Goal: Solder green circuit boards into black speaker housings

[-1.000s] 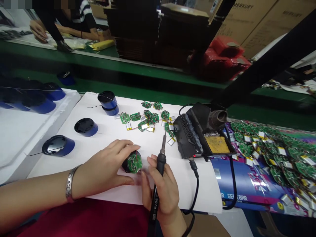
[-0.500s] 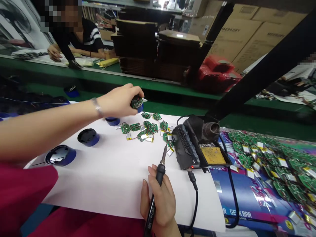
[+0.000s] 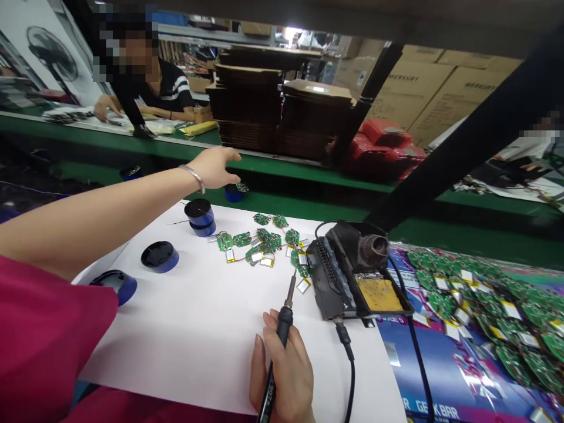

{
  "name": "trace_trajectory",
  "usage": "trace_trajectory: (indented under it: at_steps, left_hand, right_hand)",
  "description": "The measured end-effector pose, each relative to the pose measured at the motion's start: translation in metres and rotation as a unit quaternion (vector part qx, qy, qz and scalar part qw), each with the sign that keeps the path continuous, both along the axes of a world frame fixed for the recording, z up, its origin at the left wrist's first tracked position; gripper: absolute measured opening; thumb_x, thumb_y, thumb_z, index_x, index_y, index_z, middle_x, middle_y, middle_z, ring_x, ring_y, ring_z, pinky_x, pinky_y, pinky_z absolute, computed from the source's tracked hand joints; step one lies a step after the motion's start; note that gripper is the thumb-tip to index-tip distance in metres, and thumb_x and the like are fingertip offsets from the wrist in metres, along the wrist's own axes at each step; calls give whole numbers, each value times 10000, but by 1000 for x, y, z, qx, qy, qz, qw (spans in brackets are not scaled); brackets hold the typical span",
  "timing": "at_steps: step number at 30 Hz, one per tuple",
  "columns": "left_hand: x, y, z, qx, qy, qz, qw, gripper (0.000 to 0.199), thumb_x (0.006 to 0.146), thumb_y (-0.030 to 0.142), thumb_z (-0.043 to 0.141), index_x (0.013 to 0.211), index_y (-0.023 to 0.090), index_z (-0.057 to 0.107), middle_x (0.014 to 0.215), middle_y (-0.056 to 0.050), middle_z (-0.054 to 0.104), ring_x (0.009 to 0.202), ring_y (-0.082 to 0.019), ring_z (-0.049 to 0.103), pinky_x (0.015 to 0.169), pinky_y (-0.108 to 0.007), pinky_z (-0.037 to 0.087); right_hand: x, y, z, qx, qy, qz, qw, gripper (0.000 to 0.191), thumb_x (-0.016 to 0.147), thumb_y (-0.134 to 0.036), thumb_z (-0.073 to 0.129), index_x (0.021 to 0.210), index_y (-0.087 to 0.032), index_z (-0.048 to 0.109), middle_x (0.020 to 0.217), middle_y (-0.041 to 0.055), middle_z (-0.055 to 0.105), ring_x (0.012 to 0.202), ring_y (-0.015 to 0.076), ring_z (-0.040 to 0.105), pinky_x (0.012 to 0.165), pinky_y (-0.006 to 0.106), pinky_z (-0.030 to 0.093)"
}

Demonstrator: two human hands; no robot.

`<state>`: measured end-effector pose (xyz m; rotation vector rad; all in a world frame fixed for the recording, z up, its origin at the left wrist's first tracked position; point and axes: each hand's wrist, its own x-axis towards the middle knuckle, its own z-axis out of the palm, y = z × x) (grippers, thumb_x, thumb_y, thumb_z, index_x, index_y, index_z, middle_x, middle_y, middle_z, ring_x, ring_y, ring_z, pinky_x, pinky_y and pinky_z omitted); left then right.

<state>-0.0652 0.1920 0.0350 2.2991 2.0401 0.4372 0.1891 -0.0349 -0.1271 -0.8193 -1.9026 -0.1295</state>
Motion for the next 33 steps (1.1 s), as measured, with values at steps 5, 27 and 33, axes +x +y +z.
trace_trajectory:
  at_steps: [5,27,33]
  left_hand:
    - [-32,-86,19,-12,26,33,999,399,781,518,634,1001,188,677,970,-31,701,907,-227,657,819,-295,484]
    - [42,-170,-69,-132,-89,-111,981,308,888,375,620,1125,182,665,1097,-86,711,999,-251,660,881,-379,539]
    - [53,-120,-97,-154,-14,-54,986,228,931,311,621,1035,112,658,1065,-105,676,961,-224,657,841,-409,554]
  right_hand:
    - [14,2,-11,-38,-62,24,997,479,831,-68,653,1293,-79,527,1108,153,713,1054,257,691,791,365,640]
    - [3,-10,27,-62,-18,-7,998,423,847,-28,610,1252,-142,578,1027,69,744,938,208,728,782,298,626]
    - [6,-14,29,-71,-5,8,997,424,843,-14,600,1246,-144,573,1036,77,742,951,210,726,788,297,631]
